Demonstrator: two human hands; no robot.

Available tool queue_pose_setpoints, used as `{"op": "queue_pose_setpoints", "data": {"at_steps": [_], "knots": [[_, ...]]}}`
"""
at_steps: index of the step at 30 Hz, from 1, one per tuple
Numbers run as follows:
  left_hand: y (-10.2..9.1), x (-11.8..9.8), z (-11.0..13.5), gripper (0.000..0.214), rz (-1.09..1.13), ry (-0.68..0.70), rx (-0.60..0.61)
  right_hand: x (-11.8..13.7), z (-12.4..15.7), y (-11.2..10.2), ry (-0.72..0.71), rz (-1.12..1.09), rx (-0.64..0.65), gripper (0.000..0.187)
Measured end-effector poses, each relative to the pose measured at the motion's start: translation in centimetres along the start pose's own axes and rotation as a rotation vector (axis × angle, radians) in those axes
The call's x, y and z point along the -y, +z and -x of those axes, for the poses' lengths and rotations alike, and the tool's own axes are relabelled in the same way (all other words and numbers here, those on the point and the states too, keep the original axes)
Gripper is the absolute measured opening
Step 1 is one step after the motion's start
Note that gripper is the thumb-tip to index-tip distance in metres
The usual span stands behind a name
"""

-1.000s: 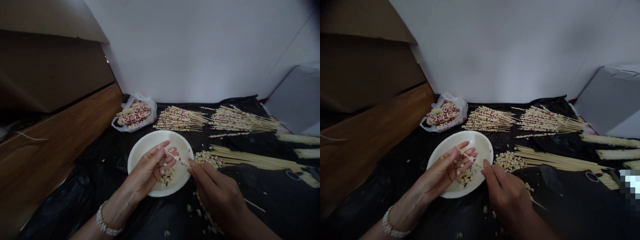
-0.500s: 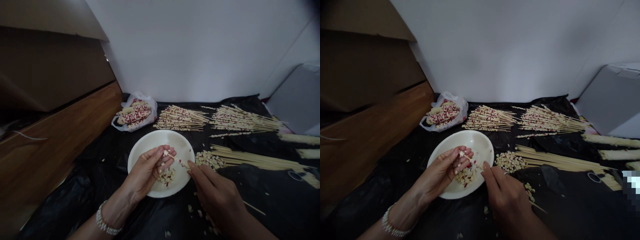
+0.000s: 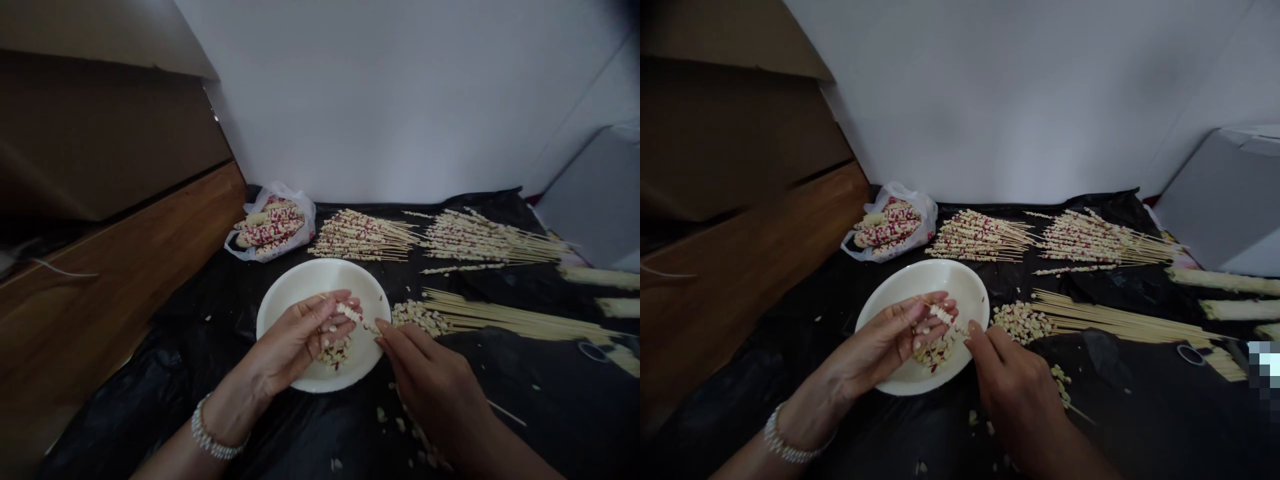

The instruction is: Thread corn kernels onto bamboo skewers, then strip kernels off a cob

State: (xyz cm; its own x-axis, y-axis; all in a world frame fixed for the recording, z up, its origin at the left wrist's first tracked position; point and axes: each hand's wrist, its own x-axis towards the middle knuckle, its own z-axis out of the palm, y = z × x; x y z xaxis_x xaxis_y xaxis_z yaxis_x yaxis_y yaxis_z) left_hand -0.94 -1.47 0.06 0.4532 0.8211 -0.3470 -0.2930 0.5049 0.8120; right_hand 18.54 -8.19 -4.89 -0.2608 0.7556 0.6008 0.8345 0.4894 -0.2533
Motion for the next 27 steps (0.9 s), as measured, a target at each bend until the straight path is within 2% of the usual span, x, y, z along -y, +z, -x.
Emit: {"op": "queue_pose_setpoints", "data": {"at_steps": [3, 7, 12, 15, 17, 21, 22, 25, 27], "knots": [[-0.9, -0.9, 0.0, 0.041, -0.139, 0.096, -0.018, -0.4, -0.4, 0.0, 0.141, -0.102, 0.082, 0.028], [-1.8, -1.1, 0.0, 0.049, -0.471, 0.128, -0.013, -0.5, -0.7, 0.0, 0.247, -0.21, 0.121, 0.027], [-2.5, -1.0, 0.2, 0.039, -0.954, 0.286, -0.029, -0.3, -0.7, -0.1, 0.265, -0.277, 0.068, 0.023], [-2.7, -1.2, 0.5, 0.036, -1.18, 0.326, -0.031, -0.1, -0.8, -0.1, 0.266, -0.282, 0.062, 0.022], [-2.4, -1.4, 0.9, 0.04, -1.318, 0.314, 0.068, 0.0, -0.8, -0.2, 0.274, -0.292, 0.063, 0.022], [-0.9, -1.0, 2.2, 0.068, -1.566, 0.27, 0.436, 0.0, -0.8, -0.2, 0.284, -0.298, 0.071, 0.022], [-0.5, -0.8, 2.5, 0.067, -1.603, 0.274, 0.463, -0.1, -0.8, -0.2, 0.286, -0.294, 0.074, 0.023], [0.5, 0.0, 3.1, 0.047, -1.723, 0.245, 0.334, -0.2, -0.7, -0.1, 0.285, -0.283, 0.075, 0.022], [0.7, 0.4, 3.2, 0.046, -1.771, 0.218, 0.272, -0.3, -0.6, 0.0, 0.282, -0.272, 0.073, 0.021]]}}
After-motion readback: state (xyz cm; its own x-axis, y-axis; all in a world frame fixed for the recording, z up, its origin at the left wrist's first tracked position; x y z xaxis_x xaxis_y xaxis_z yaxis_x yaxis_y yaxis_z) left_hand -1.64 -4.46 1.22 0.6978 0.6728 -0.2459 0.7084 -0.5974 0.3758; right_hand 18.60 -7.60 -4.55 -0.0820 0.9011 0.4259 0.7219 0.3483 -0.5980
